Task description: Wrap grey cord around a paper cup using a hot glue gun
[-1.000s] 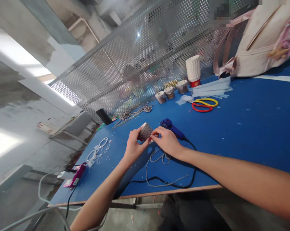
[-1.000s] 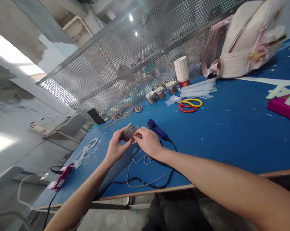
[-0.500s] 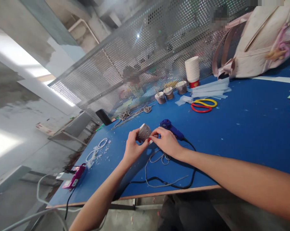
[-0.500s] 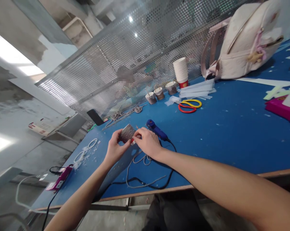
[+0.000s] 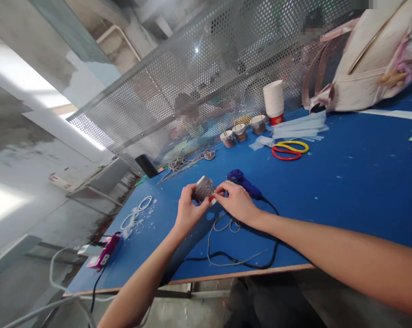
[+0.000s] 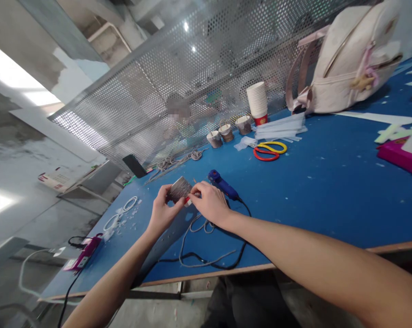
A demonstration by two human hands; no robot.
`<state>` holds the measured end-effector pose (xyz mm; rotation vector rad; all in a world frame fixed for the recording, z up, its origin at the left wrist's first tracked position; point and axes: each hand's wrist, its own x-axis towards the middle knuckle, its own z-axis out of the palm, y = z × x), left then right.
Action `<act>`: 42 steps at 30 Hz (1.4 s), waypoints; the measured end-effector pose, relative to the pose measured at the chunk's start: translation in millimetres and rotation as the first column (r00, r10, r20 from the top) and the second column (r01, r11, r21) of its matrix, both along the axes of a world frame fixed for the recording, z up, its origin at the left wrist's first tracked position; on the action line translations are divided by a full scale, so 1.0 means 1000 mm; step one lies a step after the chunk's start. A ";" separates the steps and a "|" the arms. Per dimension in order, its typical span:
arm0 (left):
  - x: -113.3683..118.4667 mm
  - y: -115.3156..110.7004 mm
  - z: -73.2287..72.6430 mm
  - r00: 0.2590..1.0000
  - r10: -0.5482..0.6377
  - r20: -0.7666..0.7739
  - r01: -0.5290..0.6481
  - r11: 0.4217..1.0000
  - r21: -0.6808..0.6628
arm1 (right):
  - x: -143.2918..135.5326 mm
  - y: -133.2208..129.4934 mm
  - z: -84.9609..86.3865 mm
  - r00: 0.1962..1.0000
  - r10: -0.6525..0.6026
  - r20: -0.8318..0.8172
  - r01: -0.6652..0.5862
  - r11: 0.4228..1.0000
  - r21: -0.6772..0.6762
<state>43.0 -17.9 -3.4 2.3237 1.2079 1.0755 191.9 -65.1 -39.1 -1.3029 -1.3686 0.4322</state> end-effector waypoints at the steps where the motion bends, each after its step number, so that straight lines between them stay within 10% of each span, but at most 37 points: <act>1: 0.000 0.000 0.000 1.000 -0.004 0.009 0.004 1.000 -0.014 | 0.000 0.000 0.000 1.000 0.000 0.001 0.000 1.000 0.001; 35: -0.004 0.002 -0.001 0.991 0.035 0.133 -0.038 0.999 0.018 | 0.001 -0.007 0.006 0.992 0.025 0.120 -0.032 0.998 0.060; 42: -0.015 0.006 -0.002 0.971 0.010 0.239 -0.002 1.000 -0.030 | 0.027 -0.008 0.036 0.923 -0.212 0.321 0.063 0.906 0.418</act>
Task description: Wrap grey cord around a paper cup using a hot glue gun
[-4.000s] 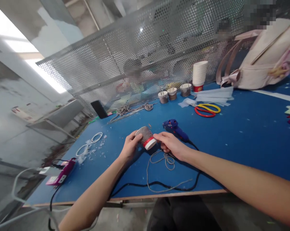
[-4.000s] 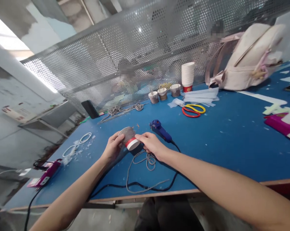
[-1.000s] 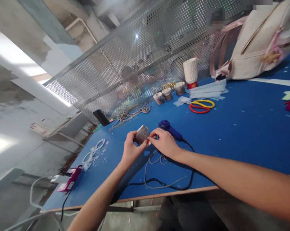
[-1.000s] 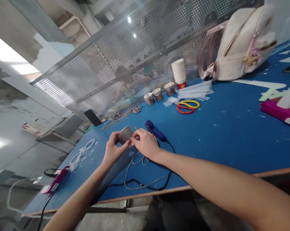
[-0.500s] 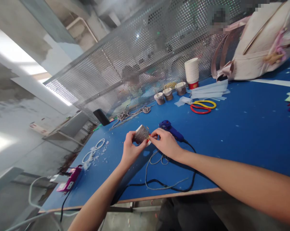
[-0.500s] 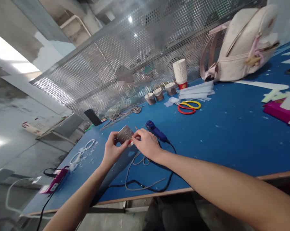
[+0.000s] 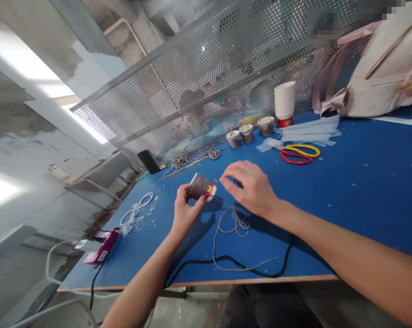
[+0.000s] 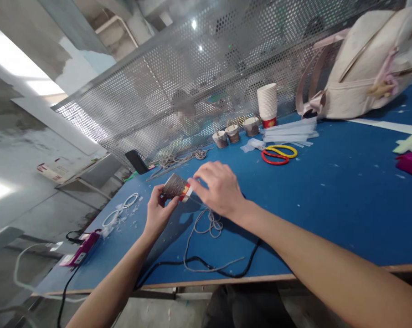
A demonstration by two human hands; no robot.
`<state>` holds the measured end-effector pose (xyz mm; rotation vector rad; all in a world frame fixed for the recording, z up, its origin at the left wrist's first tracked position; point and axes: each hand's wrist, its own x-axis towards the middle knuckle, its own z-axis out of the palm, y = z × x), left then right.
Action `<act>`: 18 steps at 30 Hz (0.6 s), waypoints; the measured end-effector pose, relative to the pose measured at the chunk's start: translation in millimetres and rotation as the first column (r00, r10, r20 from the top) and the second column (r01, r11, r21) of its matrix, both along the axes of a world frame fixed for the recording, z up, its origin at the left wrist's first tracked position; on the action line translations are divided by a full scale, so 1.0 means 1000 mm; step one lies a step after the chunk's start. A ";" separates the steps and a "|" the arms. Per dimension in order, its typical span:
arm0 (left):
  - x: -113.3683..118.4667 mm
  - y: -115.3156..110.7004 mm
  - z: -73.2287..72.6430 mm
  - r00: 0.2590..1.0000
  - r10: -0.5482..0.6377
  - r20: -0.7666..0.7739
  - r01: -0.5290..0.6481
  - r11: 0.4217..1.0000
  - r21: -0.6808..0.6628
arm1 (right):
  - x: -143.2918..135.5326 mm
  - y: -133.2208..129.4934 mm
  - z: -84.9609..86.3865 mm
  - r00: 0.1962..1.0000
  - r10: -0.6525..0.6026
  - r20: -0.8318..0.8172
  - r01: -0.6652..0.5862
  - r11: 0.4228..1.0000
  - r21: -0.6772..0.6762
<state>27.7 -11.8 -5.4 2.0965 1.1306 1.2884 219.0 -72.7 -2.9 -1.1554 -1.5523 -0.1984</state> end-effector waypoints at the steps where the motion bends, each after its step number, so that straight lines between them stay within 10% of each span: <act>1: -0.001 0.000 0.000 1.000 -0.007 0.008 0.007 1.000 0.000 | 0.009 0.003 0.004 0.998 -0.026 -0.056 0.028 0.999 0.031; 6: -0.004 -0.001 -0.002 1.000 -0.021 0.000 0.021 1.000 -0.016 | 0.060 0.020 0.004 0.948 -0.166 -0.270 0.097 0.963 -0.253; 10: -0.001 -0.003 0.000 1.000 -0.023 -0.019 0.022 0.999 -0.045 | 0.076 0.019 -0.014 0.965 -0.179 -0.193 -0.014 0.699 -0.715; 18: 0.004 -0.008 -0.003 0.997 -0.050 -0.061 0.043 0.993 -0.109 | 0.053 0.023 -0.034 0.988 -0.126 -0.091 -0.001 0.581 -0.814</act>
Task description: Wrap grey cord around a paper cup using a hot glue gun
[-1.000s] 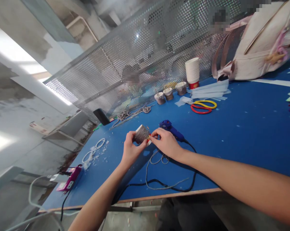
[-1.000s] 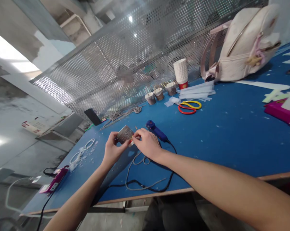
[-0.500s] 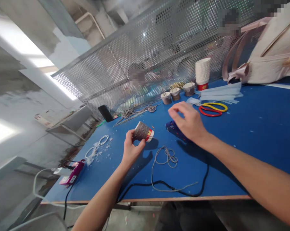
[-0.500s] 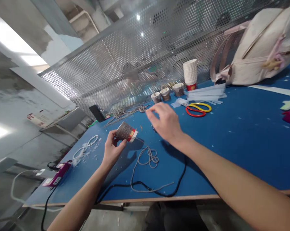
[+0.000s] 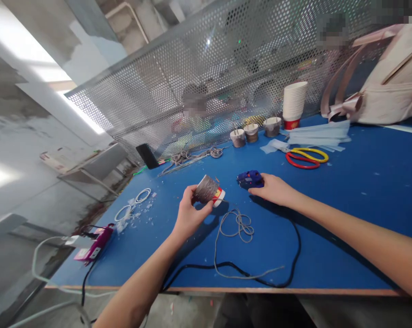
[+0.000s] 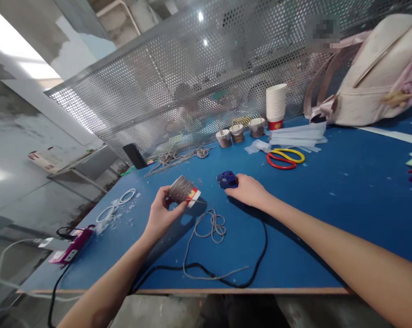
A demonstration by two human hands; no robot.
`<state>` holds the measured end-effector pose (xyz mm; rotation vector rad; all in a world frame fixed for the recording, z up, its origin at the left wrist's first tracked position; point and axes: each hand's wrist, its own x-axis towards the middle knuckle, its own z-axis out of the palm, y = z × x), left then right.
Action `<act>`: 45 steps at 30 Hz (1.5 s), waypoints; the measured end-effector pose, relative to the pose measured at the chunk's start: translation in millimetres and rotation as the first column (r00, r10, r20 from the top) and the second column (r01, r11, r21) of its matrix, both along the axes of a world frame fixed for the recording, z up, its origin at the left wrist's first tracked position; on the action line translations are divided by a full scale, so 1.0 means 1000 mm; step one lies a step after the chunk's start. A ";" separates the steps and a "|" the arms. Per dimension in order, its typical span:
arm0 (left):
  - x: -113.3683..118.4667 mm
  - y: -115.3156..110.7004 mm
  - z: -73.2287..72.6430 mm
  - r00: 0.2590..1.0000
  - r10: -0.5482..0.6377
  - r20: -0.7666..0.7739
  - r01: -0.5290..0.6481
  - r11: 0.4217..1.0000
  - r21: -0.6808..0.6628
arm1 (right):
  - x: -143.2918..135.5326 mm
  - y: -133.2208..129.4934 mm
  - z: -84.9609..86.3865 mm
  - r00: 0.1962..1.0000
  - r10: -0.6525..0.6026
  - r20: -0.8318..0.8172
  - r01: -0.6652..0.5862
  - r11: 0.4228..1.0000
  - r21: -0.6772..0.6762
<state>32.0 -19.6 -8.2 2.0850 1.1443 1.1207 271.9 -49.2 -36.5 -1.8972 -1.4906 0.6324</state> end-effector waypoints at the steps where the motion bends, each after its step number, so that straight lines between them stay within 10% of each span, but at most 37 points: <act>1: 0.000 0.000 -0.001 1.000 -0.004 0.000 0.004 1.000 -0.008 | -0.002 0.001 -0.001 1.000 -0.005 0.005 0.005 1.000 0.006; 17: 0.001 0.004 -0.010 0.996 0.061 -0.064 -0.058 0.998 0.039 | -0.036 -0.057 0.017 0.914 0.348 -0.208 -0.256 0.893 0.371; 45: 0.002 0.005 -0.013 0.994 0.045 -0.098 -0.041 0.998 0.043 | -0.044 -0.059 0.003 0.934 0.325 0.148 -0.357 0.840 0.408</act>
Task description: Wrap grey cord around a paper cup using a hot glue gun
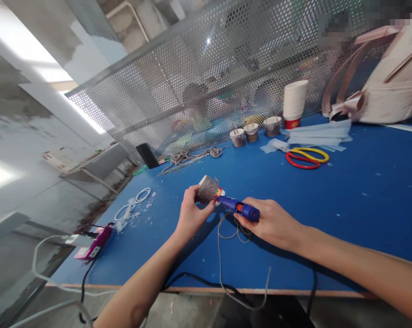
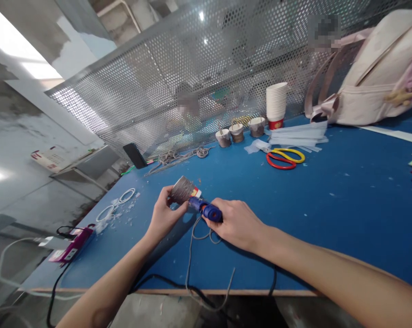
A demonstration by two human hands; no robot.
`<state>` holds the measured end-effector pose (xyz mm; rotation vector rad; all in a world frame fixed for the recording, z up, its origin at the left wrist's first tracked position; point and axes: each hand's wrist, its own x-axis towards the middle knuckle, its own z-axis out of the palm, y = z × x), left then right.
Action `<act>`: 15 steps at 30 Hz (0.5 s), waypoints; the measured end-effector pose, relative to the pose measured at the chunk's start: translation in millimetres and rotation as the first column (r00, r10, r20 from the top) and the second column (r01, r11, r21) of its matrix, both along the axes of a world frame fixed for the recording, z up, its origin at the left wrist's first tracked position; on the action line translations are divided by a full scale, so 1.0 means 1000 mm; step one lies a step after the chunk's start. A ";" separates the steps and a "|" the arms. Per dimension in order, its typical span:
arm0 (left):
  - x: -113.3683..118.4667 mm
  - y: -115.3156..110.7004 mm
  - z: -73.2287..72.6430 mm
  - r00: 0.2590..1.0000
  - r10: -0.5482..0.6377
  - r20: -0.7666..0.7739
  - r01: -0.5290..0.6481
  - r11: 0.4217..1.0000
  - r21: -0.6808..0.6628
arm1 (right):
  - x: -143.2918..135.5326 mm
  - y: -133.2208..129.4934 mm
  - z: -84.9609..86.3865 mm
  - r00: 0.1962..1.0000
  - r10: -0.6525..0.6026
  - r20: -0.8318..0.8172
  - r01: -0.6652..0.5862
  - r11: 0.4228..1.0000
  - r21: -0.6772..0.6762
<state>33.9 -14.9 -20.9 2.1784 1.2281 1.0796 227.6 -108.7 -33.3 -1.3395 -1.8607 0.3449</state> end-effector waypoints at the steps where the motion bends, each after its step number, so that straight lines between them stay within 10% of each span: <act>1: 0.000 0.000 0.000 1.000 -0.001 0.004 0.001 1.000 0.000 | 0.001 0.000 0.000 1.000 -0.012 0.005 0.012 1.000 0.014; 15: 0.003 -0.006 0.011 0.993 -0.038 0.114 0.041 0.999 -0.026 | 0.007 0.003 0.008 0.989 -0.006 -0.146 0.000 0.999 -0.041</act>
